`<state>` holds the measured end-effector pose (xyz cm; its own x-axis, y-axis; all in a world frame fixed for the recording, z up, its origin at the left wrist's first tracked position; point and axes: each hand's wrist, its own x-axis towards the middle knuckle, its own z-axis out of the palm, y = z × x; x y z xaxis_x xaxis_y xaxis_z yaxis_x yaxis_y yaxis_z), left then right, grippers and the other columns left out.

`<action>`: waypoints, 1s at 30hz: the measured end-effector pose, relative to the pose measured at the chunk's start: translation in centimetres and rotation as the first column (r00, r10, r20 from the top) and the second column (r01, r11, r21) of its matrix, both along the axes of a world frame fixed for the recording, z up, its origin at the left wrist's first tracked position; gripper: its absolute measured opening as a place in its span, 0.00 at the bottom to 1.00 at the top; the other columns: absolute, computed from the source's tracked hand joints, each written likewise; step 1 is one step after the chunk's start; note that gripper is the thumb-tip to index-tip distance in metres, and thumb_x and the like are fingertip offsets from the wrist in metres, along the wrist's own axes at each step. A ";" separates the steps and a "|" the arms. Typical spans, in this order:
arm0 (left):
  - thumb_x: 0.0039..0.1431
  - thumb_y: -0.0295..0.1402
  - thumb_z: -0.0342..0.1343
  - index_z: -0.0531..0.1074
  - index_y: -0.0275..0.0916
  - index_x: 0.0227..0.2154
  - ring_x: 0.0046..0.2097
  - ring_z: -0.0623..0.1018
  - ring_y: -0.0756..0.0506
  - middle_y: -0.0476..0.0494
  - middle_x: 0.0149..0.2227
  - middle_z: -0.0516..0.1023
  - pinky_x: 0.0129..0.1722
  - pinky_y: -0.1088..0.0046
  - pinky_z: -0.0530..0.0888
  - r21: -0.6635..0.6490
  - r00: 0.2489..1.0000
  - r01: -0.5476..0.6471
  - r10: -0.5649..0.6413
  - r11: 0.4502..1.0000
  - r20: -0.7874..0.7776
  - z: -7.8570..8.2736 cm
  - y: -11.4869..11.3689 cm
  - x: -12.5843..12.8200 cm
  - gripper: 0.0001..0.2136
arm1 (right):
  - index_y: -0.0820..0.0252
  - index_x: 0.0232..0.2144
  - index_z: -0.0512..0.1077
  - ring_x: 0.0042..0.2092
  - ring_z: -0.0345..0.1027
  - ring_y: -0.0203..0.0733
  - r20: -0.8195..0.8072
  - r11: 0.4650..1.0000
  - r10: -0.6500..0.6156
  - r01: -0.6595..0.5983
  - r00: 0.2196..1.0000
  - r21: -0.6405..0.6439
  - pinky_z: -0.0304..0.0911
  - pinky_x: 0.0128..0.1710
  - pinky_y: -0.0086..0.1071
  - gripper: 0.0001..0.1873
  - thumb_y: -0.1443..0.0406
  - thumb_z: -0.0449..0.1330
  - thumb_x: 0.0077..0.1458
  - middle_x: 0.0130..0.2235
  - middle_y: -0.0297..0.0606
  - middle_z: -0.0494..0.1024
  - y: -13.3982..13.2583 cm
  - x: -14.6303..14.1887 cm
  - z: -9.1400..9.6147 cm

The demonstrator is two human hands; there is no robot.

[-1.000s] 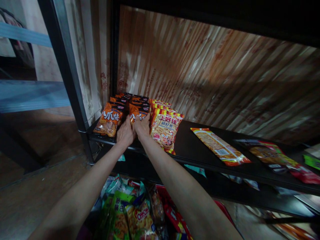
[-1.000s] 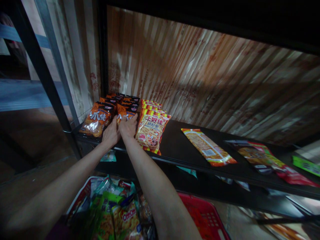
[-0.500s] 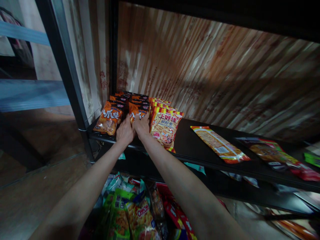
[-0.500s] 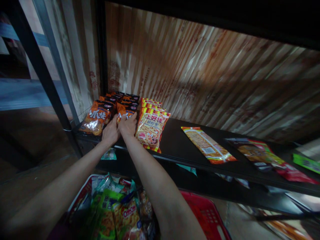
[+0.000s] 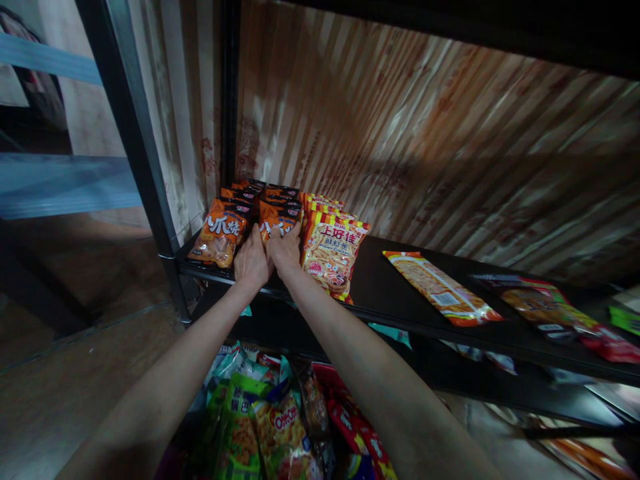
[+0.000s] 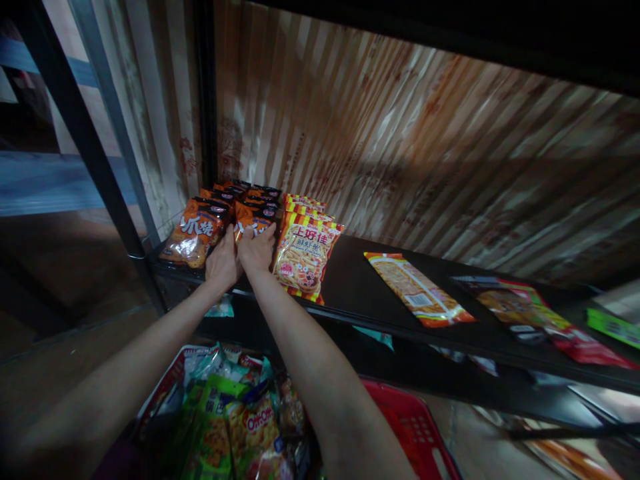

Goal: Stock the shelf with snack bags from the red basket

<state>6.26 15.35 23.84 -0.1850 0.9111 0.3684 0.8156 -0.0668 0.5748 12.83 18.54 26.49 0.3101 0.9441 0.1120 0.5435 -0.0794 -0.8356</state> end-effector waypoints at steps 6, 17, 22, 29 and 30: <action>0.61 0.33 0.44 0.52 0.26 0.61 0.58 0.68 0.37 0.26 0.59 0.63 0.54 0.59 0.67 0.134 1.000 -0.016 0.014 0.991 0.010 -0.7 0.1 0.0 0.26 | 0.78 0.63 0.43 0.62 0.52 0.58 0.048 0.996 0.005 -0.009 0.999 0.088 0.49 0.60 0.45 0.36 0.61 0.47 0.58 0.60 0.64 0.56 -0.9 -0.1 0.7; 0.56 0.32 0.49 0.49 0.25 0.61 0.59 0.66 0.35 0.24 0.60 0.60 0.55 0.57 0.66 0.272 0.997 0.024 -0.005 0.962 -0.071 -1.6 0.1 -0.2 0.31 | 0.67 0.63 0.45 0.64 0.45 0.56 0.074 0.968 0.042 -0.059 0.996 0.244 0.47 0.60 0.54 0.34 0.65 0.46 0.55 0.63 0.55 0.54 -0.9 -0.1 0.0; 0.58 0.30 0.46 0.50 0.28 0.61 0.62 0.62 0.38 0.26 0.61 0.60 0.58 0.59 0.63 0.331 0.997 0.036 -0.012 0.943 -0.075 -2.3 0.1 0.0 0.28 | 0.70 0.63 0.44 0.66 0.41 0.54 0.112 0.963 0.082 -0.108 0.990 0.246 0.42 0.62 0.51 0.34 0.65 0.45 0.55 0.64 0.56 0.51 -1.2 0.0 -0.2; 0.58 0.30 0.45 0.49 0.28 0.61 0.65 0.56 0.39 0.26 0.63 0.55 0.61 0.57 0.59 0.389 0.996 0.078 -0.054 0.918 -0.073 -2.5 -0.6 -0.1 0.28 | 0.67 0.63 0.45 0.67 0.37 0.52 0.100 0.958 0.111 -0.133 0.989 0.253 0.40 0.63 0.51 0.34 0.65 0.45 0.56 0.65 0.52 0.49 -2.1 0.4 0.1; 0.58 0.29 0.44 0.49 0.29 0.61 0.65 0.55 0.40 0.28 0.64 0.55 0.61 0.57 0.58 0.408 0.995 0.088 -0.063 0.909 -0.074 -2.5 -1.1 -0.1 0.27 | 0.69 0.63 0.45 0.67 0.36 0.50 0.109 0.954 0.128 -0.153 0.986 0.260 0.39 0.64 0.50 0.33 0.65 0.45 0.56 0.66 0.52 0.48 -2.4 0.5 0.2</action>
<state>6.16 14.27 21.36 -0.0888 0.6875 0.7207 0.8300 -0.3489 0.4352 13.37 16.18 26.73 0.1534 0.9095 0.3864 0.6068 0.2219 -0.7633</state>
